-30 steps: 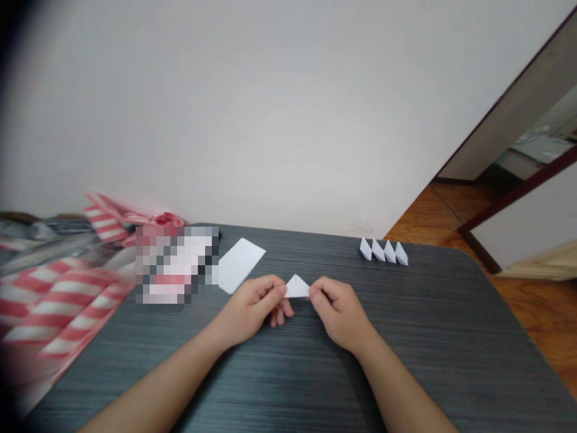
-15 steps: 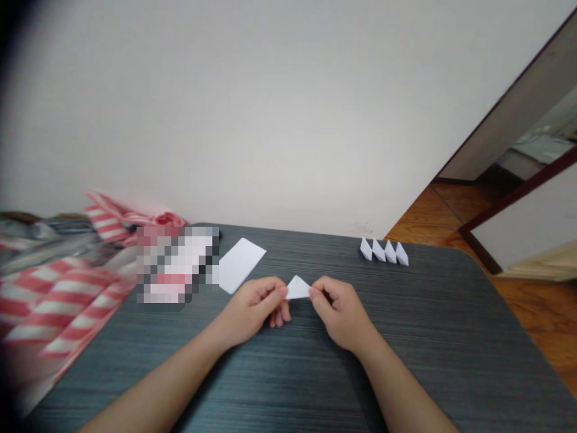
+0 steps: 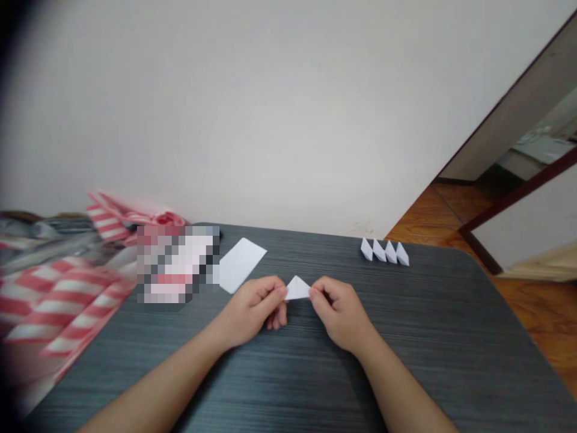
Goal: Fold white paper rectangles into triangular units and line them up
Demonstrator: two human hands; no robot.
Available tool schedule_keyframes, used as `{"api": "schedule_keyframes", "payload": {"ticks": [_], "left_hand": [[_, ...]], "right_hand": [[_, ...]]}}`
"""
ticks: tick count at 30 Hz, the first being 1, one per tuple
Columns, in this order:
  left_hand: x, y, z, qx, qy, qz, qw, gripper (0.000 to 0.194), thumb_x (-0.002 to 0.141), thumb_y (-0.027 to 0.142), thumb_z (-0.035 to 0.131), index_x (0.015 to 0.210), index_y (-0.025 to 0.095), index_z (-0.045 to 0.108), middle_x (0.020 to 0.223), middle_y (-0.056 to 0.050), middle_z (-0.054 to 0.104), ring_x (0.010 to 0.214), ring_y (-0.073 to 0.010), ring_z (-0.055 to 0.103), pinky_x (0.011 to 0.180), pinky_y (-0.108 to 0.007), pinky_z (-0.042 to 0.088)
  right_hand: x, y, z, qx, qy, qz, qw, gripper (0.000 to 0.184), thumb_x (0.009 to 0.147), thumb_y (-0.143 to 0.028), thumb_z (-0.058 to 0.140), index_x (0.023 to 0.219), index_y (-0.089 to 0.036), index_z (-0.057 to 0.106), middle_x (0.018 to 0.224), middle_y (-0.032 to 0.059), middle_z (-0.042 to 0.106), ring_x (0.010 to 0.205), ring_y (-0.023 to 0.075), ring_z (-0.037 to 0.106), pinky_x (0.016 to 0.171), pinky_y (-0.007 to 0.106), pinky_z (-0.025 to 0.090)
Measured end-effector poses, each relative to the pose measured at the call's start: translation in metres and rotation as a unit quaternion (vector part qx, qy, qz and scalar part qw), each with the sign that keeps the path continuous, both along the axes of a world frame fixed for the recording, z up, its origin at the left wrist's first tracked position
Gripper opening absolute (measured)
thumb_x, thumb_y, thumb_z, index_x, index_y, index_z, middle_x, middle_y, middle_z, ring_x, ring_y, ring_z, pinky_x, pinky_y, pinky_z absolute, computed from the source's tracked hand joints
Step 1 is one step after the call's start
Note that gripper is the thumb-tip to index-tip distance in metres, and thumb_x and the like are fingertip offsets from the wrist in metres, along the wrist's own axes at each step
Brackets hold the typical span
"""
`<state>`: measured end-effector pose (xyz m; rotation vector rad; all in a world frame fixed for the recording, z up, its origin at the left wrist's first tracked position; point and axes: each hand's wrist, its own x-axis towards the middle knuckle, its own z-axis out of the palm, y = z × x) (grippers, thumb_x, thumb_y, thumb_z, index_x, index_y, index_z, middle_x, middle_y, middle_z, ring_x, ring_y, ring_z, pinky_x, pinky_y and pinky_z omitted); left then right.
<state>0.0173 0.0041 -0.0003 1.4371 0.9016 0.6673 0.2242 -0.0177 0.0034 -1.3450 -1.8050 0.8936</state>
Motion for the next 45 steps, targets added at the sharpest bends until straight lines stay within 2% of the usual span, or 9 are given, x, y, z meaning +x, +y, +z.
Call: {"api": "schedule_keyframes", "payload": {"ticks": [9, 12, 14, 16, 18, 22, 29, 36, 45], "left_hand": [[0.0014, -0.0003, 0.0003, 0.013, -0.005, 0.004, 1.0, 0.037, 0.096, 0.04, 0.047, 0.073, 0.014, 0.06, 0.062, -0.002, 0.064, 0.051, -0.01, 0.055, 0.051, -0.021, 0.044], [0.0031, -0.0004, -0.0015, 0.006, -0.028, 0.025, 0.999, 0.027, 0.094, 0.037, 0.051, 0.097, 0.014, 0.063, 0.068, -0.001, 0.063, 0.054, -0.0108, 0.058, 0.052, -0.021, 0.046], [0.0042, -0.0007, -0.0022, 0.003, -0.041, 0.04, 0.998, 0.03, 0.091, 0.035, 0.056, 0.113, 0.016, 0.059, 0.071, 0.001, 0.062, 0.055, -0.0109, 0.059, 0.052, -0.021, 0.047], [0.0049, -0.001, -0.0023, 0.005, -0.047, 0.043, 0.998, 0.033, 0.088, 0.033, 0.059, 0.118, 0.018, 0.058, 0.078, 0.001, 0.06, 0.056, -0.01, 0.06, 0.052, -0.021, 0.048], [0.0051, -0.0012, -0.0026, 0.009, -0.048, 0.037, 0.998, 0.03, 0.087, 0.031, 0.06, 0.116, 0.02, 0.06, 0.083, 0.001, 0.058, 0.057, -0.0088, 0.06, 0.053, -0.021, 0.048], [0.0044, -0.0005, -0.0048, 0.01, -0.036, 0.025, 0.999, 0.028, 0.087, 0.029, 0.06, 0.114, 0.02, 0.062, 0.077, 0.003, 0.053, 0.057, -0.0089, 0.059, 0.054, -0.021, 0.049], [0.0039, 0.0007, -0.0051, -0.001, -0.036, 0.017, 0.999, 0.029, 0.089, 0.029, 0.058, 0.115, 0.018, 0.064, 0.077, 0.0, 0.062, 0.062, -0.0113, 0.059, 0.058, -0.023, 0.049], [0.0029, -0.001, -0.0028, 0.016, -0.004, -0.03, 0.999, 0.022, 0.085, 0.028, 0.065, 0.103, 0.016, 0.065, 0.074, -0.001, 0.067, 0.065, -0.0127, 0.059, 0.06, -0.022, 0.044], [0.0028, -0.0013, -0.0029, 0.023, -0.004, -0.032, 0.999, 0.024, 0.083, 0.03, 0.068, 0.099, 0.016, 0.058, 0.068, 0.003, 0.062, 0.06, -0.0095, 0.051, 0.055, -0.02, 0.036]], "right_hand": [[0.0017, 0.0004, -0.0031, -0.014, 0.02, -0.01, 1.0, 0.027, 0.091, -0.024, 0.049, 0.064, -0.02, 0.049, 0.058, -0.0035, 0.048, 0.055, 0.0126, 0.045, 0.056, 0.024, 0.035], [0.002, 0.0007, -0.0036, -0.02, 0.017, -0.001, 1.0, 0.027, 0.089, -0.021, 0.049, 0.061, -0.02, 0.046, 0.055, -0.004, 0.047, 0.054, 0.0121, 0.044, 0.054, 0.024, 0.034], [0.0016, 0.001, -0.0036, -0.025, 0.017, 0.006, 1.0, 0.027, 0.087, -0.019, 0.049, 0.06, -0.02, 0.045, 0.054, -0.0045, 0.046, 0.052, 0.0116, 0.043, 0.053, 0.024, 0.033], [0.0011, 0.0013, -0.0036, -0.031, 0.016, 0.011, 0.999, 0.027, 0.086, -0.018, 0.049, 0.06, -0.02, 0.045, 0.053, -0.0048, 0.046, 0.052, 0.0113, 0.042, 0.053, 0.023, 0.033], [0.0008, 0.0015, -0.0039, -0.034, 0.015, 0.012, 0.999, 0.026, 0.087, -0.019, 0.05, 0.061, -0.02, 0.047, 0.054, -0.0047, 0.047, 0.052, 0.0114, 0.043, 0.053, 0.023, 0.033], [0.0009, 0.0007, -0.0062, -0.05, 0.045, 0.016, 0.998, 0.026, 0.093, -0.025, 0.048, 0.068, -0.019, 0.054, 0.058, -0.0032, 0.053, 0.054, 0.012, 0.048, 0.055, 0.024, 0.037], [-0.0027, -0.0015, -0.0066, -0.081, 0.108, 0.052, 0.99, 0.007, 0.089, -0.022, 0.057, 0.091, -0.018, 0.063, 0.068, -0.0022, 0.059, 0.06, 0.0126, 0.054, 0.059, 0.023, 0.041], [-0.004, 0.0001, -0.0022, -0.043, 0.083, 0.061, 0.994, 0.012, 0.09, -0.02, 0.057, 0.08, -0.018, 0.062, 0.069, -0.0018, 0.058, 0.063, 0.0123, 0.053, 0.062, 0.023, 0.041], [-0.0045, 0.0005, -0.0071, -0.048, 0.079, 0.075, 0.993, 0.009, 0.088, -0.023, 0.06, 0.083, -0.017, 0.063, 0.073, 0.0005, 0.062, 0.065, 0.0136, 0.053, 0.061, 0.025, 0.041]]}}
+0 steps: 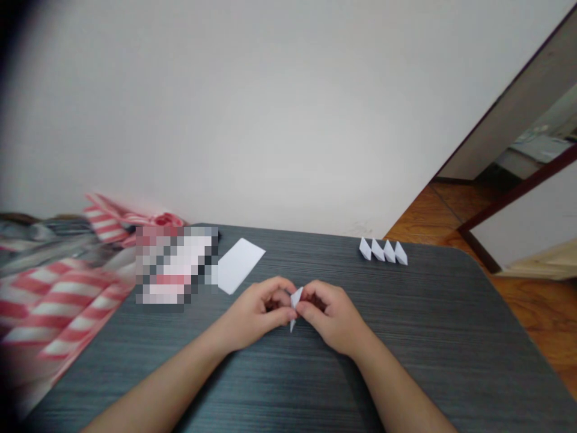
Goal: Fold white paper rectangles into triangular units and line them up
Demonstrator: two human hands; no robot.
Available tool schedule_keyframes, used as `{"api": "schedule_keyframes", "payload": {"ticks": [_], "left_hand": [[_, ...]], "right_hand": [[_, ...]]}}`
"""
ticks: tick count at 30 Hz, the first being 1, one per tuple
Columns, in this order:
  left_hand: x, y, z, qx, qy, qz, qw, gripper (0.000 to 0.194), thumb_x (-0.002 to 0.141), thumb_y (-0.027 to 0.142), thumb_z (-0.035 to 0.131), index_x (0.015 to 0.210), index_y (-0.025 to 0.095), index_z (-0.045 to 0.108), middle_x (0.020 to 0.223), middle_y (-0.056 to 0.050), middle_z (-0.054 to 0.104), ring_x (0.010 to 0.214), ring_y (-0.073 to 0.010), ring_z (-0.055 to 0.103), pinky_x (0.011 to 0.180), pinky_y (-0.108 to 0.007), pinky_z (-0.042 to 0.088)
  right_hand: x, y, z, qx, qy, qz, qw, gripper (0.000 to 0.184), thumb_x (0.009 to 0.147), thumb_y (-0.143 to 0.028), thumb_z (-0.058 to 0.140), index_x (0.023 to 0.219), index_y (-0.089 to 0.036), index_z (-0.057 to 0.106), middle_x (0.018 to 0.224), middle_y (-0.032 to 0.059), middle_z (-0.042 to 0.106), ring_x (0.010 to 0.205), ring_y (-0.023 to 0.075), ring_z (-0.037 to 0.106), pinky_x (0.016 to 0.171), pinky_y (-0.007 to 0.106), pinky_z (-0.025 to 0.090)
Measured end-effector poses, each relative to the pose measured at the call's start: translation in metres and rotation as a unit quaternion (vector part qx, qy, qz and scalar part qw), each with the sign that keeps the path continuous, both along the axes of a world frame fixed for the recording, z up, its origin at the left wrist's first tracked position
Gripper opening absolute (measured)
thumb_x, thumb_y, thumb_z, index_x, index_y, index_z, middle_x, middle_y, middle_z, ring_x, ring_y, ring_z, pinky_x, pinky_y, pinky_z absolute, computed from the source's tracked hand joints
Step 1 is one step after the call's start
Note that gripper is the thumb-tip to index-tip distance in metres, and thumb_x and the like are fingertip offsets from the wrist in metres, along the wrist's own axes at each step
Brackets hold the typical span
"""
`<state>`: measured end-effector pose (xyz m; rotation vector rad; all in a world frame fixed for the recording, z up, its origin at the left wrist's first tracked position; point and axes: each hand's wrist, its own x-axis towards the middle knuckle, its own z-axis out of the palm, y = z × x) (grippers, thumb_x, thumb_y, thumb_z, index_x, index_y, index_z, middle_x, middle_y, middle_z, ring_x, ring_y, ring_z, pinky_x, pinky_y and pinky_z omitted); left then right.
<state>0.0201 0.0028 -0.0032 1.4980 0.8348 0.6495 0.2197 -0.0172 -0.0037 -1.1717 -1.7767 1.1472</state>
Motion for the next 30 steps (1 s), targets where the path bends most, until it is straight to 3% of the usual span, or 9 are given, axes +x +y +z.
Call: {"api": "schedule_keyframes", "payload": {"ticks": [6, 14, 23, 30], "left_hand": [[-0.001, 0.0, -0.002, -0.012, -0.006, -0.004, 1.0, 0.025, 0.085, 0.03, 0.067, 0.101, 0.016, 0.055, 0.07, 0.002, 0.063, 0.061, -0.0098, 0.052, 0.055, -0.021, 0.037], [0.0, 0.0, -0.004, -0.016, -0.027, 0.007, 0.999, 0.024, 0.089, 0.03, 0.06, 0.107, 0.016, 0.053, 0.074, -0.002, 0.065, 0.062, -0.0124, 0.059, 0.058, -0.024, 0.045], [0.001, 0.0, -0.003, -0.027, -0.04, 0.011, 0.999, 0.027, 0.087, 0.027, 0.063, 0.109, 0.017, 0.054, 0.076, -0.001, 0.066, 0.063, -0.0124, 0.061, 0.06, -0.025, 0.05], [0.001, -0.001, 0.002, -0.041, -0.077, 0.015, 0.996, 0.022, 0.09, 0.026, 0.058, 0.108, 0.015, 0.053, 0.079, -0.002, 0.065, 0.062, -0.0109, 0.06, 0.059, -0.024, 0.048]], "right_hand": [[0.001, -0.001, -0.002, 0.002, 0.003, 0.005, 1.0, 0.008, 0.089, -0.023, 0.061, 0.084, -0.017, 0.064, 0.074, 0.0007, 0.062, 0.067, 0.014, 0.055, 0.063, 0.025, 0.043], [0.001, -0.002, -0.006, 0.008, 0.023, -0.041, 0.999, 0.005, 0.092, -0.022, 0.056, 0.094, -0.019, 0.06, 0.071, -0.0004, 0.062, 0.062, 0.0131, 0.057, 0.061, 0.025, 0.045], [0.002, -0.004, -0.009, 0.027, 0.002, -0.004, 1.0, 0.015, 0.094, -0.023, 0.054, 0.108, -0.02, 0.06, 0.082, 0.0026, 0.063, 0.071, 0.0152, 0.06, 0.066, 0.027, 0.048], [0.001, -0.003, -0.009, 0.011, 0.021, -0.025, 0.999, 0.023, 0.094, -0.019, 0.052, 0.115, -0.021, 0.061, 0.08, 0.0017, 0.064, 0.064, 0.0133, 0.058, 0.06, 0.026, 0.048]]}}
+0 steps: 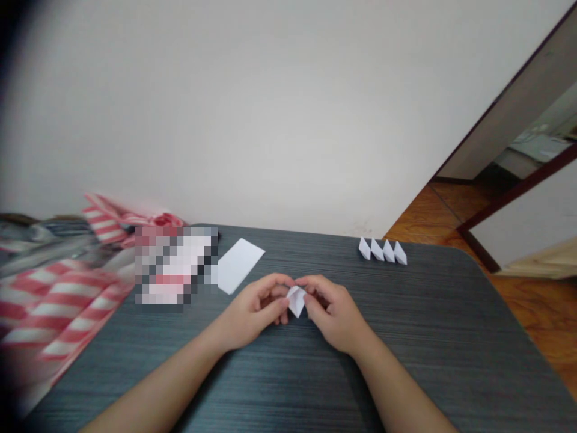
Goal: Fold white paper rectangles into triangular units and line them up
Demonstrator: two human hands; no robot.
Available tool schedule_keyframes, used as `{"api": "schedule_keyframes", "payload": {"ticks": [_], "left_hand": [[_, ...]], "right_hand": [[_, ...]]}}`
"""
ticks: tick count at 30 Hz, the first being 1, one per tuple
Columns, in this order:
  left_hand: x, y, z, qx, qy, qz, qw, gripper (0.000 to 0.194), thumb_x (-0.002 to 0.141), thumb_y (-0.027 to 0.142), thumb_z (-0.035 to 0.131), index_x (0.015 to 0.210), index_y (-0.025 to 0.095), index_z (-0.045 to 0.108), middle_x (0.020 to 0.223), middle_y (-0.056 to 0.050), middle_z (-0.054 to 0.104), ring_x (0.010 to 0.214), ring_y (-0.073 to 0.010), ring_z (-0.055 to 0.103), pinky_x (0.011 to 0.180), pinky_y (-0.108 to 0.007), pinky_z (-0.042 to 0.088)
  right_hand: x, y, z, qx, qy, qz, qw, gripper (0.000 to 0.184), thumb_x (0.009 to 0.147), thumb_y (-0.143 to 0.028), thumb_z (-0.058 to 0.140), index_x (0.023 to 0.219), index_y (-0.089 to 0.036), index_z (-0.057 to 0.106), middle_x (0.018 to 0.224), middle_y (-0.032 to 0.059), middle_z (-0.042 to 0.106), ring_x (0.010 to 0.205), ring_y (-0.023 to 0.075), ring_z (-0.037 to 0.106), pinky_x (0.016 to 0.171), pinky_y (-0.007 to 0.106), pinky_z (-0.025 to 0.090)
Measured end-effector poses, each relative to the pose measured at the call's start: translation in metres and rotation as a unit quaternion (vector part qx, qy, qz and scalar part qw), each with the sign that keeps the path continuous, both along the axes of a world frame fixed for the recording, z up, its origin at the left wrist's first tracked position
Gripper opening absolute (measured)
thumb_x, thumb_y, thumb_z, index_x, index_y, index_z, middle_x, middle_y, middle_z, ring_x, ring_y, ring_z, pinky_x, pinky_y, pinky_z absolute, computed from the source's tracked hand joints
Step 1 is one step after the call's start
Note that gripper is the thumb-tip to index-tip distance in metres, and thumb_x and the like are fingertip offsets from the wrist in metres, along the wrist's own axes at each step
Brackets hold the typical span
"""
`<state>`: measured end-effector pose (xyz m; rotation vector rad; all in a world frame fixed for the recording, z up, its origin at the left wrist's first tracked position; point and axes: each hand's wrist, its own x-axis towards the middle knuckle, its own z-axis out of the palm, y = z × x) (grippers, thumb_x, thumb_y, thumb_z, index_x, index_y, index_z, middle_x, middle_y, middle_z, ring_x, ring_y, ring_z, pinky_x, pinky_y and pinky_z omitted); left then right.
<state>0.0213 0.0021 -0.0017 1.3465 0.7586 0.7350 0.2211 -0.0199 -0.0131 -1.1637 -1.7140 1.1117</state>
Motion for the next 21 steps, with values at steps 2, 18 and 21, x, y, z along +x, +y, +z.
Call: {"api": "schedule_keyframes", "payload": {"ticks": [2, 18, 21], "left_hand": [[-0.0002, -0.0005, 0.0008, -0.003, -0.009, -0.005, 1.0, 0.022, 0.09, 0.025, 0.056, 0.109, 0.015, 0.052, 0.081, -0.003, 0.065, 0.062, -0.0108, 0.059, 0.059, -0.024, 0.047], [-0.0007, -0.0002, -0.0076, -0.006, -0.025, 0.028, 0.999, 0.033, 0.091, 0.029, 0.056, 0.12, 0.02, 0.045, 0.083, 0.001, 0.057, 0.06, -0.0103, 0.059, 0.056, -0.023, 0.046], [-0.0003, 0.0002, -0.0073, -0.014, -0.038, 0.021, 0.999, 0.033, 0.092, 0.033, 0.056, 0.119, 0.019, 0.044, 0.08, 0.002, 0.056, 0.06, -0.01, 0.058, 0.057, -0.023, 0.046]], "right_hand": [[-0.0005, 0.0007, 0.0028, 0.004, -0.004, 0.001, 1.0, 0.022, 0.094, -0.019, 0.051, 0.111, -0.021, 0.065, 0.081, 0.0023, 0.065, 0.062, 0.0125, 0.058, 0.059, 0.025, 0.047], [0.0024, 0.0024, 0.0085, 0.082, -0.015, -0.012, 0.996, 0.021, 0.093, -0.017, 0.051, 0.1, -0.02, 0.07, 0.075, 0.0021, 0.06, 0.066, 0.0143, 0.059, 0.065, 0.029, 0.048], [0.002, 0.0026, 0.0098, 0.095, -0.014, 0.006, 0.995, 0.022, 0.093, -0.015, 0.051, 0.1, -0.02, 0.071, 0.081, 0.0038, 0.063, 0.068, 0.0145, 0.06, 0.067, 0.029, 0.049]]}}
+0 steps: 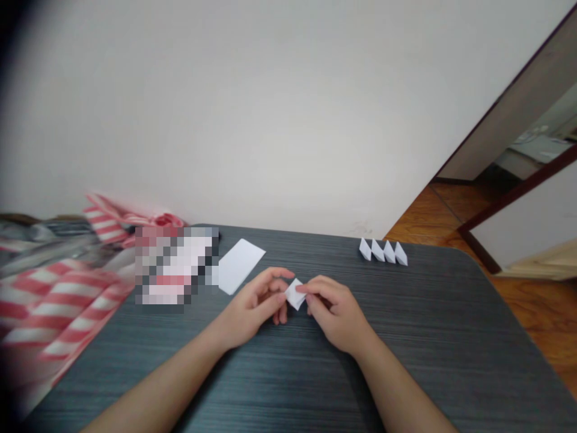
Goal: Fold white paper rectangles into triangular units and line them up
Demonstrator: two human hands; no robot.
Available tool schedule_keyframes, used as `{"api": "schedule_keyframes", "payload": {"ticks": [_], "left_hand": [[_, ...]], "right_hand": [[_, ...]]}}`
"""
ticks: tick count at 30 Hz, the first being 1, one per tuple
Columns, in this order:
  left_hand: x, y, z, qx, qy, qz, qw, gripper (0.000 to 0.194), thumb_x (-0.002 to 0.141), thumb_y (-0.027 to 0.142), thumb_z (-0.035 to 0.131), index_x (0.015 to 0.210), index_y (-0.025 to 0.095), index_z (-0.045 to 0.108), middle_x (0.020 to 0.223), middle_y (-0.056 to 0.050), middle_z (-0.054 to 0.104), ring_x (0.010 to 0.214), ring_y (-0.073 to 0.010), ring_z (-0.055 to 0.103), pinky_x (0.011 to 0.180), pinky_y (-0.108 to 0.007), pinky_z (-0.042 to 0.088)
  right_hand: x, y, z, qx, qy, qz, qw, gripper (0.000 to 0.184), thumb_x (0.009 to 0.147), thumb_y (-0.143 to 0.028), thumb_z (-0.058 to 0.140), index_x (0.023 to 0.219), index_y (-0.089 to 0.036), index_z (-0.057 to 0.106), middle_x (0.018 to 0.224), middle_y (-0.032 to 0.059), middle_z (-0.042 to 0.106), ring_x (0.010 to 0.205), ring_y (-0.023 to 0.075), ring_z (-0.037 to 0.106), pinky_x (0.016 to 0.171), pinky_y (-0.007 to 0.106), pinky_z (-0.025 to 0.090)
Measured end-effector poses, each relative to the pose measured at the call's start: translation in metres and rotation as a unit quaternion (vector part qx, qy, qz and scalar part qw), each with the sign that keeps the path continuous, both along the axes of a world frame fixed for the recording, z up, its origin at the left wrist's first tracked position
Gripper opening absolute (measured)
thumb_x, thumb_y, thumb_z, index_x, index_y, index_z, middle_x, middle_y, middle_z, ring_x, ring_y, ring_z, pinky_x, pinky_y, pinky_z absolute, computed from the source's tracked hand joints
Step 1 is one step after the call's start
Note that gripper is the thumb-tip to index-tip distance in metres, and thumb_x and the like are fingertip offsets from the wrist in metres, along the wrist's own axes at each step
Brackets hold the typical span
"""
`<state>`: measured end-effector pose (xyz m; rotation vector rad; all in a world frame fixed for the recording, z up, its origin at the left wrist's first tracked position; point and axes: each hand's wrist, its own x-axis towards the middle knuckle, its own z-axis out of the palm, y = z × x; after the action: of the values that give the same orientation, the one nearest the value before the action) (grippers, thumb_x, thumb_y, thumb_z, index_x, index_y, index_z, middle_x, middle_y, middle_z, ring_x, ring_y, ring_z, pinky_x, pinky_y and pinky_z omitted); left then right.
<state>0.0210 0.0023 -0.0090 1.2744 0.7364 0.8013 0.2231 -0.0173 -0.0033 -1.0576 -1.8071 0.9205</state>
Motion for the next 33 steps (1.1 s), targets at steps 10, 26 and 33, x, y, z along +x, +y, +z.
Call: {"api": "schedule_keyframes", "payload": {"ticks": [10, 26, 33], "left_hand": [[0.001, 0.002, 0.001, 0.005, 0.053, 0.009, 0.999, 0.039, 0.085, 0.029, 0.065, 0.118, 0.019, 0.047, 0.077, 0.003, 0.058, 0.058, -0.0097, 0.057, 0.055, -0.022, 0.044], [0.0, 0.001, 0.005, 0.046, 0.102, -0.004, 0.994, 0.021, 0.09, 0.033, 0.058, 0.103, 0.017, 0.059, 0.074, 0.001, 0.062, 0.058, -0.0107, 0.059, 0.056, -0.022, 0.046], [0.0, 0.001, 0.012, 0.084, 0.173, -0.004, 0.981, 0.02, 0.092, 0.032, 0.053, 0.082, 0.016, 0.061, 0.065, 0.002, 0.06, 0.057, -0.0117, 0.059, 0.054, -0.021, 0.043]], "right_hand": [[0.0, -0.001, -0.006, -0.03, 0.0, 0.015, 0.999, 0.016, 0.092, -0.019, 0.056, 0.101, -0.02, 0.069, 0.086, 0.0056, 0.067, 0.069, 0.0146, 0.061, 0.064, 0.027, 0.049], [-0.003, 0.0, 0.002, -0.075, -0.114, -0.016, 0.99, 0.025, 0.09, -0.026, 0.057, 0.067, -0.018, 0.06, 0.054, -0.0026, 0.058, 0.048, 0.0103, 0.051, 0.049, 0.021, 0.037], [-0.006, -0.002, 0.006, -0.071, -0.139, 0.011, 0.988, 0.025, 0.089, -0.023, 0.058, 0.064, -0.018, 0.06, 0.053, -0.0034, 0.058, 0.047, 0.0097, 0.049, 0.049, 0.021, 0.035]]}}
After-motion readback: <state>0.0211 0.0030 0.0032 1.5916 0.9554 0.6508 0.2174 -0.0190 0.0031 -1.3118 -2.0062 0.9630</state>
